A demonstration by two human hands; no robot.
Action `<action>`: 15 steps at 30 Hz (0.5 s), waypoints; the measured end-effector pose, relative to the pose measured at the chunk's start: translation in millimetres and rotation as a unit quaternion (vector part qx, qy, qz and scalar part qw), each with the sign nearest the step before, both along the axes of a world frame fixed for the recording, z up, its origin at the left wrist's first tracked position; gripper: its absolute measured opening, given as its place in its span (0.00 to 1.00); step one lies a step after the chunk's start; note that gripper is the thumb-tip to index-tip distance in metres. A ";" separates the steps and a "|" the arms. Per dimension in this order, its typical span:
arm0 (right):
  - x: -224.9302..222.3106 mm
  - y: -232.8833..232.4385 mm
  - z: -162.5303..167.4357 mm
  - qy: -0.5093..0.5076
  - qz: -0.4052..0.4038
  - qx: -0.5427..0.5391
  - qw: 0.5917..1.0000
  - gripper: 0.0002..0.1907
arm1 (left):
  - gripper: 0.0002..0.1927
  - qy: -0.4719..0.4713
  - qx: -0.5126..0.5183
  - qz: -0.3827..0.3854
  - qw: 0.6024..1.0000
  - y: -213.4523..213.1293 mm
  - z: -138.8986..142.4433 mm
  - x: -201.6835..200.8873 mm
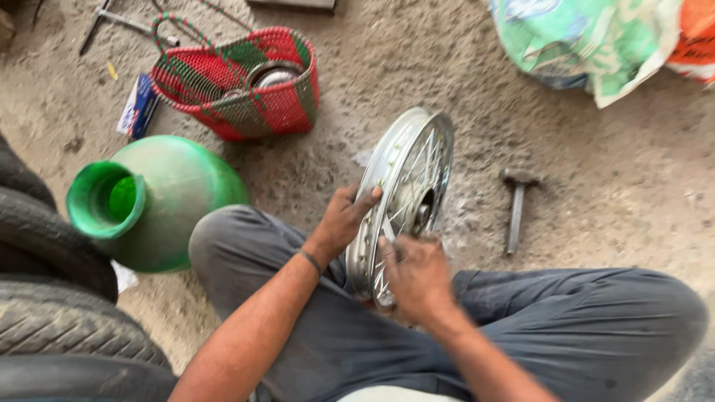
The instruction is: The person sits on the ground with a spoked motorcycle wheel across their lap and uses a small spoke wrench to turn spoke nipples around the rim, working around the wheel to adjust spoke tension and true the rim. They rotate the wheel and reposition it on their lap to reach different nipples.
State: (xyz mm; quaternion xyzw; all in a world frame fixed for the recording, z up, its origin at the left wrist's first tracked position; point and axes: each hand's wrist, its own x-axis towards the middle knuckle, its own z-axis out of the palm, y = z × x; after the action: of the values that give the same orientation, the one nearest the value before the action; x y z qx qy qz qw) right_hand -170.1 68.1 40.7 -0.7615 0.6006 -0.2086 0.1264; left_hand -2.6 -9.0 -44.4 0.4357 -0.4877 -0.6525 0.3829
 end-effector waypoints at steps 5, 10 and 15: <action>-2.0 1.3 -30.4 -0.249 -0.076 0.239 0.935 0.16 | 0.26 0.026 0.076 -0.008 0.997 -0.3 11.9 -1.4; -4.0 -5.7 -6.6 -0.431 -0.099 0.212 0.871 0.24 | 0.27 0.045 0.049 -0.018 0.998 1.1 14.3 -5.4; -38.2 -43.7 6.8 -0.422 -0.117 0.361 0.824 0.13 | 0.28 0.046 0.077 -0.005 0.996 3.3 2.2 -2.2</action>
State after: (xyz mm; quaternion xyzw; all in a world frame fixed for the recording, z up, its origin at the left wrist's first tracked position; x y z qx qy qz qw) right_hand -208.3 24.3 47.5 -0.4231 0.6057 -0.2910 0.6077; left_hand -4.8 -5.7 -42.2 0.4312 -0.4195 -0.7094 0.3672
